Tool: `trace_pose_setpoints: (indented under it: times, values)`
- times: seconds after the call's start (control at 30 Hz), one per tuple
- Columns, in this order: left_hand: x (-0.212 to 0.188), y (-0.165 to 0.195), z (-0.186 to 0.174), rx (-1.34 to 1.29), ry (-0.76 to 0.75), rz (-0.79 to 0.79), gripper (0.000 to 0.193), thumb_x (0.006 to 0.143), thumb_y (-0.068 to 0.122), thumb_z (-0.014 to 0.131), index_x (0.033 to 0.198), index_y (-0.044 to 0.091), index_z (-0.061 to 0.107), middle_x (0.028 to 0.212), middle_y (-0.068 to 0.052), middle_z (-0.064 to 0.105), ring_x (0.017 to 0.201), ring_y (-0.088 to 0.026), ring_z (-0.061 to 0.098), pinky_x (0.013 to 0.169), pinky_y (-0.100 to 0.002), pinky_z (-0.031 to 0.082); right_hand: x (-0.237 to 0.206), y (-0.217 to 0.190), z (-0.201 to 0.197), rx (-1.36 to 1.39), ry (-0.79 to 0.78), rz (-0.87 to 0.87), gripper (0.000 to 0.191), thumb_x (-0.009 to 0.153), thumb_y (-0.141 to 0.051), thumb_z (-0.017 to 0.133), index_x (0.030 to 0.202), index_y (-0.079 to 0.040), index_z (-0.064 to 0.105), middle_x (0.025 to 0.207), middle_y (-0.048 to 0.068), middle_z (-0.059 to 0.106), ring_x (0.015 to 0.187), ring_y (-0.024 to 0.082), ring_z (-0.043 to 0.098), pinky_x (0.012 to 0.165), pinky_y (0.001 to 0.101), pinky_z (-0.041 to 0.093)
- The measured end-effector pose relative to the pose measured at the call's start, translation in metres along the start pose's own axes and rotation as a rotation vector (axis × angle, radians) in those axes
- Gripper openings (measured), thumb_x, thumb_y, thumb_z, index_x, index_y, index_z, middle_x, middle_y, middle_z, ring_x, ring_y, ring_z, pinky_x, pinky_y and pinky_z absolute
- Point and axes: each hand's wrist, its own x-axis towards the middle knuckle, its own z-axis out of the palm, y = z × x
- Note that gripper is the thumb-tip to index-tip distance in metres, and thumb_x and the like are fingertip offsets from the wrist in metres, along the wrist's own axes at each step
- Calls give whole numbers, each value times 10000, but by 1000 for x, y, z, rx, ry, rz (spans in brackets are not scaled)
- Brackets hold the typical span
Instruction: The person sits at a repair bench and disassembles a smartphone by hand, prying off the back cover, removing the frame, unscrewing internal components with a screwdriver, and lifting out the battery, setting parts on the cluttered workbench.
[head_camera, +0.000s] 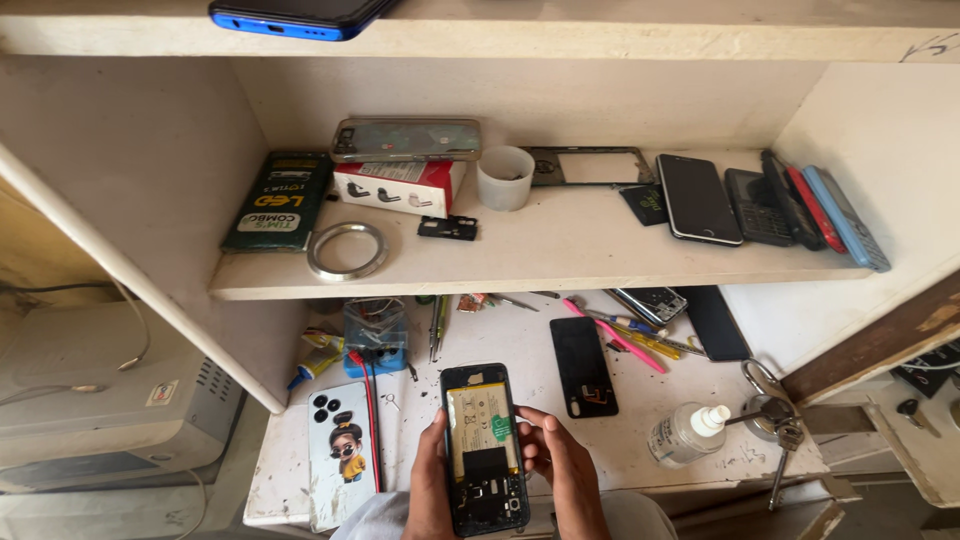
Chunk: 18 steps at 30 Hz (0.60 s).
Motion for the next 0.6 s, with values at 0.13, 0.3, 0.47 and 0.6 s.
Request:
trace_pose_setpoints:
  times: [0.13, 0.3, 0.47, 0.6]
  values:
    - [2, -3, 7, -44, -55, -47, 755, 908, 577, 466, 1393, 6, 561, 1057, -245, 725, 856, -329, 739, 734, -428, 624, 17, 5, -14, -200, 50, -157, 459, 989, -344, 524, 1207, 6, 727, 956, 190, 774, 735, 237, 696, 635, 421, 584]
    - [1, -16, 13, -154, -331, -51, 804, 930, 583, 344, 1452, -18, 457, 1127, -320, 669, 885, -411, 712, 757, -479, 618, 43, -3, -49, -1102, 504, -750, 488, 893, -217, 696, 1300, 31, 591, 1209, 217, 652, 1095, 339, 637, 952, 498, 495]
    - [1, -13, 17, -139, -309, -36, 791, 922, 579, 318, 1448, 4, 451, 1101, -321, 660, 864, -407, 706, 723, -478, 613, 68, -15, -49, -1278, 640, -203, 787, 791, -336, 843, 1416, -10, 493, 1301, 230, 535, 1171, 442, 505, 931, 587, 432]
    - [3, -5, 16, -128, -305, -40, 828, 906, 579, 308, 1493, 11, 446, 1091, -321, 660, 862, -412, 710, 716, -488, 618, 78, -15, -49, -1186, 705, -189, 776, 749, -360, 892, 1339, 1, 541, 1200, 223, 569, 1144, 427, 526, 919, 564, 457]
